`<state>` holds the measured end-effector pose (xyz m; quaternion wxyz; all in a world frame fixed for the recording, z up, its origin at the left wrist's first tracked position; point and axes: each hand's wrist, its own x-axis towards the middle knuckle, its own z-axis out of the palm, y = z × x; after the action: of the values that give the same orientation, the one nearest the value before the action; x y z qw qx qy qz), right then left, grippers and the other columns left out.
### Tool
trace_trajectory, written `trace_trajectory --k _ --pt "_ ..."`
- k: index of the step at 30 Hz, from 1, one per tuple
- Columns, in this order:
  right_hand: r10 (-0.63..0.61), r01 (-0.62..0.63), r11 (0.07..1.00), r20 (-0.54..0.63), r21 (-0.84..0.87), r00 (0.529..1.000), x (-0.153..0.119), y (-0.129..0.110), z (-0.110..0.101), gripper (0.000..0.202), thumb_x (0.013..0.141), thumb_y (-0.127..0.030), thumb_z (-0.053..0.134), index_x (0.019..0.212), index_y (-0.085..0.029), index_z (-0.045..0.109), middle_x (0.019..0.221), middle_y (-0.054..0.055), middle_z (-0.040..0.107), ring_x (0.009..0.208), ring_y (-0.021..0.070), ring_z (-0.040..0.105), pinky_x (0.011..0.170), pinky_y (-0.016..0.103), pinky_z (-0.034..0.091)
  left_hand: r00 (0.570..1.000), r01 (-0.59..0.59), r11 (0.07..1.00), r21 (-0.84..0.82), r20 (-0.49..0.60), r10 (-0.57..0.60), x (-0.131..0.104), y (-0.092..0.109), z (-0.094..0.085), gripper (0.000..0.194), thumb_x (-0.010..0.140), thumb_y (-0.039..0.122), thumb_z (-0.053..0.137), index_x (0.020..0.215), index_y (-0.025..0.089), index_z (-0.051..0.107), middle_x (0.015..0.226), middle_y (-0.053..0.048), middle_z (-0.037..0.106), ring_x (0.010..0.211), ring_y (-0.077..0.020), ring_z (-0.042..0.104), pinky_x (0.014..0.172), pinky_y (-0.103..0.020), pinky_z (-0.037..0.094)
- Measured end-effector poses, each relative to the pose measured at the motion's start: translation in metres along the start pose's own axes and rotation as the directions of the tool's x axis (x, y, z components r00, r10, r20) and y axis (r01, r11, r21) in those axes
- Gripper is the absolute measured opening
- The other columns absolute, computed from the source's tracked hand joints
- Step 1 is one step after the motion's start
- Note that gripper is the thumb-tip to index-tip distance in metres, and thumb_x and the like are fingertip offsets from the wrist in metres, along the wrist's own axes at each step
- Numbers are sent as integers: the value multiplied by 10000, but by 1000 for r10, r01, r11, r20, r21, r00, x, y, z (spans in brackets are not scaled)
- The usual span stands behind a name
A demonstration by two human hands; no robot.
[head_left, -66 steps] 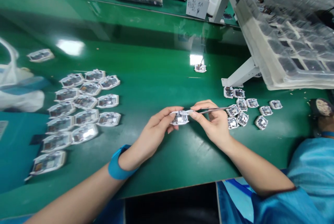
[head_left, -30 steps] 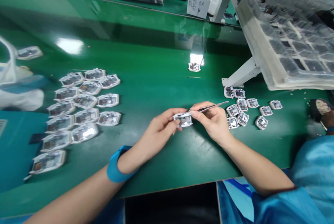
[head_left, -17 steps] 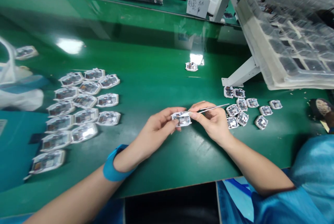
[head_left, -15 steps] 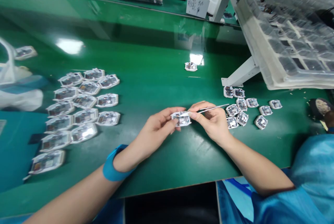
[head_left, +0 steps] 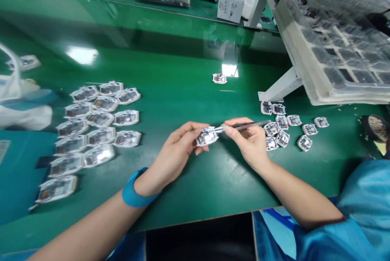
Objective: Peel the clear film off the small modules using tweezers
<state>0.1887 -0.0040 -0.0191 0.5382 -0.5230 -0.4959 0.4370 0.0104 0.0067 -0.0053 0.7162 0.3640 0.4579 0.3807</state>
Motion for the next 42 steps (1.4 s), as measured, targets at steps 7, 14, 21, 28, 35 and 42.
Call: trace_trajectory --k 7,14,21,28,35,42 --pt "6 -8 999 48 41 999 -3 4 2 150 770 -351 790 855 -241 733 889 27 777 828 184 725 793 350 583 999 -34 995 89 -3 34 -3 -4 2 177 895 311 594 925 159 678 737 -19 656 619 -136 569 577 -270 386" --pt "42 -45 998 49 54 998 -1 4 4 171 747 -379 801 809 -235 733 815 20 760 736 166 699 716 323 580 999 -44 991 127 4 44 -2 -7 3 208 899 354 608 930 159 675 709 -7 641 626 -133 553 568 -263 380" --pt "24 -29 997 66 72 998 -2 1 3 185 748 -395 799 800 -235 723 817 21 756 753 172 702 731 335 584 999 -40 990 134 0 41 -3 -4 4 235 903 383 614 910 154 664 660 2 623 591 -119 517 539 -248 368" --pt "19 -22 999 79 45 997 -3 4 3 159 765 -374 789 806 -235 724 823 20 761 752 172 704 720 330 584 999 -45 986 161 -14 47 0 -8 1 252 867 420 658 895 169 663 647 5 632 553 -117 525 508 -241 365" --pt "-341 355 932 156 -74 927 -5 -1 1 95 812 -198 758 864 -275 739 858 19 781 834 206 708 835 413 551 998 41 990 133 -48 -35 3 -6 -2 311 789 456 730 865 159 673 685 5 642 549 -100 534 523 -221 415" --pt "-452 494 855 238 -158 860 -3 -4 -2 102 839 -204 732 883 -294 748 871 10 799 817 219 716 826 438 532 998 60 986 153 -30 -56 2 -3 -2 295 782 440 725 815 153 668 634 15 599 521 -93 493 494 -212 379"
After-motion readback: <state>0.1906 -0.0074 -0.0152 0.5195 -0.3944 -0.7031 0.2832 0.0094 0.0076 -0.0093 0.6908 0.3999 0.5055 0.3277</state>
